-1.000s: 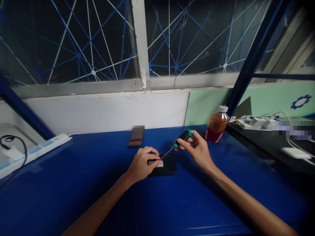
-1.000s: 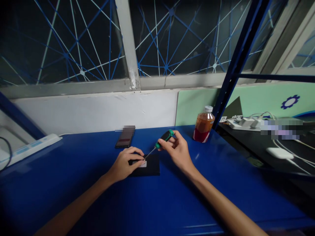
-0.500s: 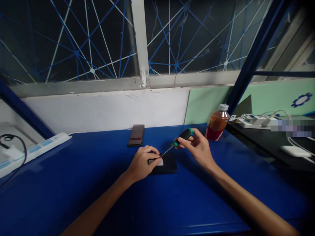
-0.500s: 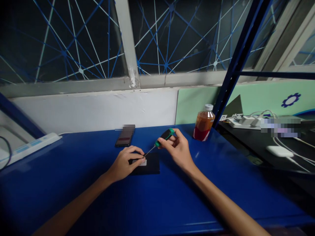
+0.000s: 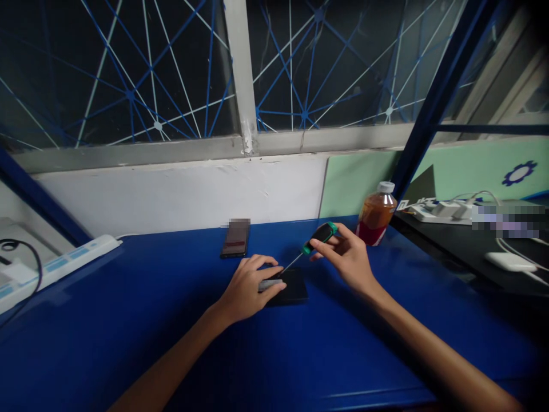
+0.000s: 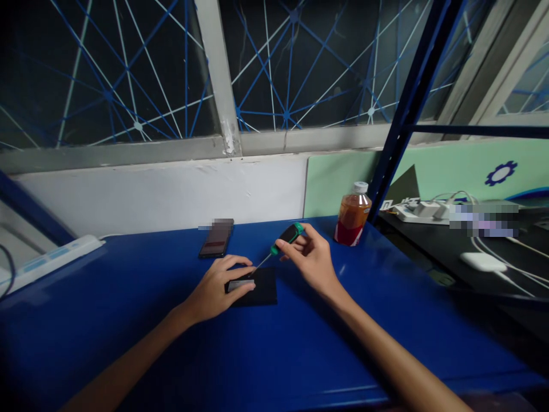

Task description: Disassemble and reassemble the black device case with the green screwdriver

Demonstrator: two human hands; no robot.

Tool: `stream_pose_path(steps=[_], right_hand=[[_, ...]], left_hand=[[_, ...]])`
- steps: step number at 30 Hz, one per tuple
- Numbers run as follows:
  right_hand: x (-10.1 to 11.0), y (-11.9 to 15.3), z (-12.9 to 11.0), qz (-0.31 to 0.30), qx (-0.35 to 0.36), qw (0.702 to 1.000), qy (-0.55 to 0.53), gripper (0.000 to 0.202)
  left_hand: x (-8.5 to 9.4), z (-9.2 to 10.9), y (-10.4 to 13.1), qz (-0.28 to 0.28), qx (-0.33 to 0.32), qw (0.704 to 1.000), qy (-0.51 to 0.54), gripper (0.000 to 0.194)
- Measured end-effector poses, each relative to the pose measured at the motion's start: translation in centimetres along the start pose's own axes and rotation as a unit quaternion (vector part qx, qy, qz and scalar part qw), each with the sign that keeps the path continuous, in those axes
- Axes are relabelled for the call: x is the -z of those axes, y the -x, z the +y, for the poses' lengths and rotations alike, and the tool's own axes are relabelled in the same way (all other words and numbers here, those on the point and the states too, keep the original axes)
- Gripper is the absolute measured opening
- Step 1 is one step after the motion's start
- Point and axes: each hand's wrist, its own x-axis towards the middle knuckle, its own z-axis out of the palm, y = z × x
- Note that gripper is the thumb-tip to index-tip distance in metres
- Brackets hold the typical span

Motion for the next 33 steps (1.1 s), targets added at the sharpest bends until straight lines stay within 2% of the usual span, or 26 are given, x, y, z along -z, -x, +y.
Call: stream_pose_path(steps=[5,7,13,22,29,33], right_hand=[[0.5,-0.4,-0.5,0.034,0.019,0.999,0.014,0.024],[0.8,-0.6,-0.7,0.05,0.03,0.998,0.02,0.025],[1.5,-0.9,-1.1,0.099,0.052,0.993,0.026,0.038],[1.8,-1.1,-1.2,0.111,0.056,0.992,0.024,0.051],[1.8,-1.2,-1.3,0.13,0.057,0.99,0.024,0.049],[2.3,-1.5,-1.2,0.15,0.076,0.985,0.029,0.048]], left_hand=[[0.2,0.5,0.0,-0.042,-0.024,0.999,-0.024,0.058],[0.1,0.5,0.0,-0.047,-0.03,0.998,-0.029,0.063],[0.0,0.5,0.3,-0.036,-0.035,0.998,-0.03,0.056],[0.3,0.6,0.5,-0.041,-0.045,0.998,-0.03,0.068],[-0.2,0.4,0.5,-0.036,-0.045,0.998,-0.029,0.062],[0.5,0.5,0.3,0.0,-0.03,1.0,-0.002,0.059]])
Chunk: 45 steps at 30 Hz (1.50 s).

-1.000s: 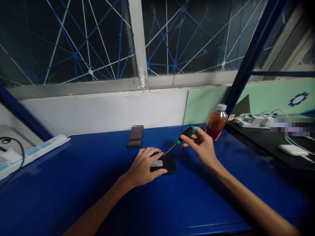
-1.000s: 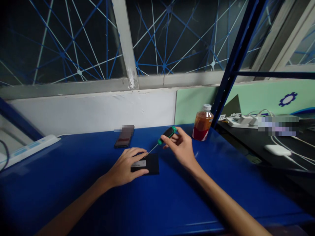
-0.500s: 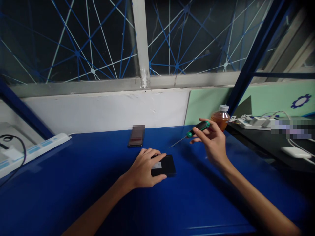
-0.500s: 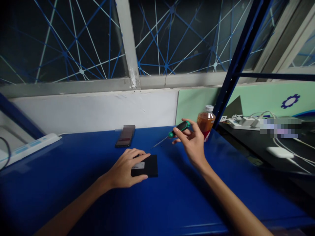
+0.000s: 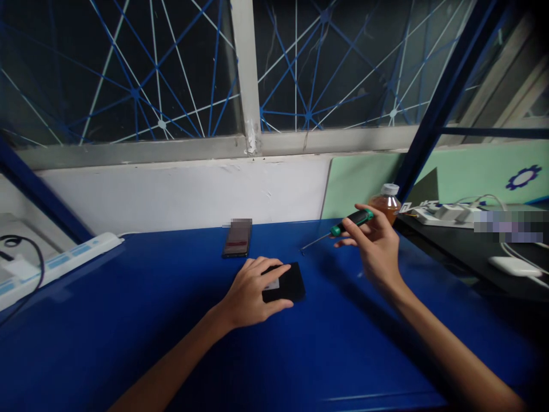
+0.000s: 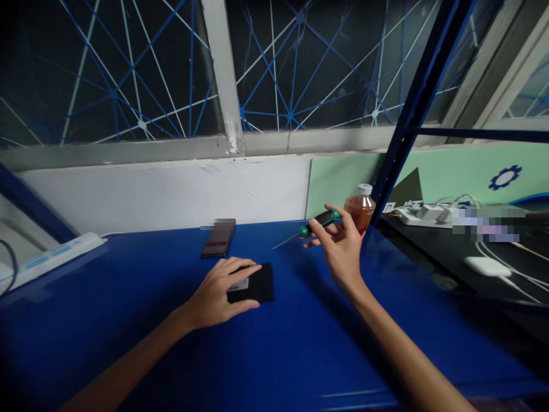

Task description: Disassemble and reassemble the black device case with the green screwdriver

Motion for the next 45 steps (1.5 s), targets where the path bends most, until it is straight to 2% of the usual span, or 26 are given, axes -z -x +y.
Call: stream_pose_path(steps=[5,11,23,28,36,42,45], right_hand=[[0.2,0.0,-0.1,-0.008,0.008,1.0,0.018,0.047],[-0.3,0.5,-0.4,-0.029,0.015,0.999,0.041,0.049],[-0.5,0.7,-0.3,-0.027,0.017,0.999,0.029,0.048],[-0.5,0.7,-0.3,-0.031,0.012,0.999,0.024,0.041],[0.0,0.6,0.0,-0.013,0.019,0.994,0.105,0.038],[0.4,0.5,0.1,-0.082,-0.017,0.996,0.026,0.031],[0.5,0.5,0.0,-0.094,-0.017,0.995,0.008,0.031]], left_hand=[[0.5,0.0,0.0,0.033,0.018,0.999,0.032,0.062],[0.6,-0.1,-0.1,0.044,0.025,0.998,0.046,0.061],[0.7,-0.1,0.0,0.049,0.03,0.998,0.04,0.061],[0.6,-0.2,0.0,0.058,0.03,0.997,0.039,0.063],[0.6,-0.1,0.0,0.062,0.016,0.997,0.044,0.064],[0.6,-0.1,0.0,0.064,0.012,0.997,0.052,0.066],[0.6,-0.1,0.0,0.06,0.016,0.997,0.051,0.067]])
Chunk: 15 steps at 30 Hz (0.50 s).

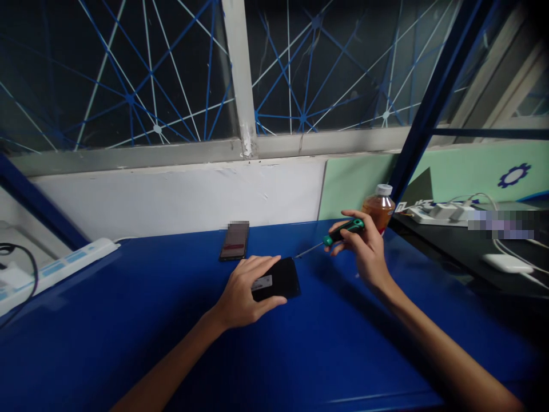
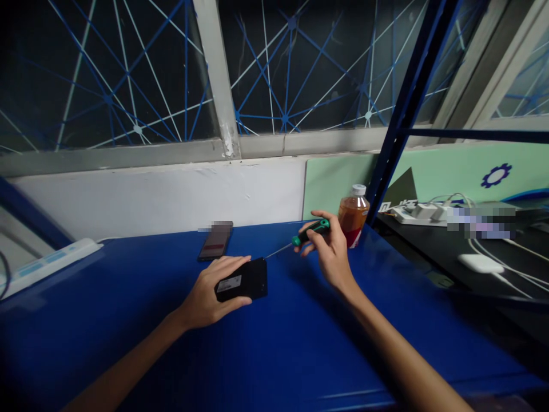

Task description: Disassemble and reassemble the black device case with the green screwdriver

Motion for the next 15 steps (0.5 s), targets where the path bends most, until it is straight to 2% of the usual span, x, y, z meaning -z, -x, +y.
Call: stream_pose_path(steps=[4,8,15], right_hand=[[-0.2,0.09,-0.24,0.042,0.02,0.997,0.057,0.037],[-0.03,-0.15,0.0,0.073,0.029,0.989,0.126,0.03],[0.24,-0.32,0.16,0.014,-0.007,1.0,0.025,0.035]], left_hand=[[0.08,0.09,0.02,0.001,-0.003,1.0,0.003,0.066],[0.14,0.13,-0.03,0.001,-0.002,1.0,0.007,0.064],[0.14,0.12,-0.18,-0.002,-0.006,1.0,0.004,0.064]])
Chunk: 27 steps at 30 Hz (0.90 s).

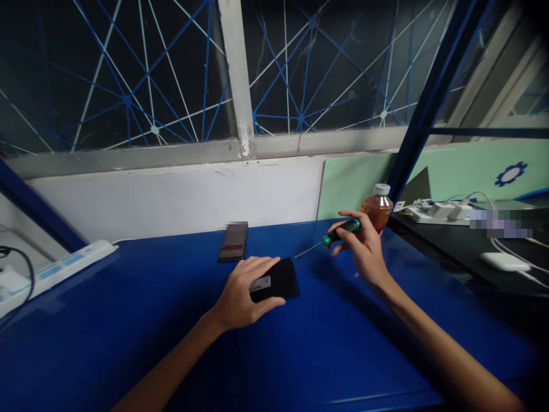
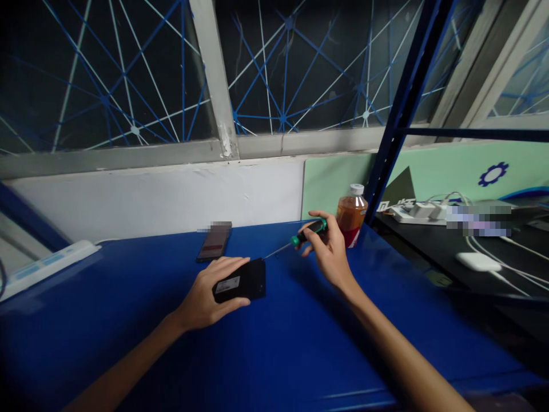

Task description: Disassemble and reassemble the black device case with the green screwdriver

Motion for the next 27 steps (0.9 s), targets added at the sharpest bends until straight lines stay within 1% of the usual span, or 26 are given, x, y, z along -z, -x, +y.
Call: stream_pose_path(steps=[3,5,7,9,12,13,15,18,20,22,25,27], right_hand=[[-0.15,0.12,-0.21,0.026,0.015,0.999,0.043,0.038],[-0.11,0.11,-0.15,0.05,0.025,0.995,0.084,0.034],[0.04,0.01,0.04,0.057,0.02,0.993,0.099,0.028],[0.19,-0.11,0.22,0.037,0.007,0.997,0.066,0.027],[0.19,-0.17,0.24,-0.008,-0.003,1.0,-0.016,0.03],[0.13,-0.15,0.18,-0.012,-0.002,1.0,-0.025,0.031],[0.02,-0.07,0.06,0.004,0.007,1.0,-0.008,0.032],[0.06,0.0,-0.01,0.045,0.017,0.997,0.058,0.027],[0.26,-0.03,0.01,0.052,0.014,0.994,0.094,0.025],[0.49,-0.1,0.01,0.034,0.011,0.996,0.087,0.027],[0.65,-0.2,-0.06,-0.007,0.012,1.0,0.018,0.03],[0.6,-0.2,-0.11,-0.007,0.016,1.0,0.004,0.03]], left_hand=[[-0.03,0.01,0.01,-0.001,0.001,1.0,-0.001,0.064],[-0.04,0.01,0.06,-0.001,0.002,1.0,-0.001,0.064],[-0.03,0.01,0.1,0.0,0.002,1.0,0.002,0.064],[-0.02,0.0,0.1,0.001,0.002,1.0,0.002,0.064],[-0.04,-0.05,0.03,0.001,0.004,1.0,0.002,0.063],[-0.04,-0.06,0.01,0.002,0.003,1.0,0.002,0.063],[-0.05,-0.04,0.02,0.004,-0.001,1.0,0.005,0.063],[0.0,0.07,0.09,0.009,-0.005,1.0,0.008,0.063],[0.06,0.15,0.12,0.01,-0.002,1.0,0.009,0.062],[0.09,0.17,0.13,0.007,0.0,1.0,0.01,0.062],[0.04,0.13,0.12,0.007,-0.003,1.0,0.011,0.063],[-0.01,0.11,0.11,0.009,-0.003,1.0,0.014,0.063]])
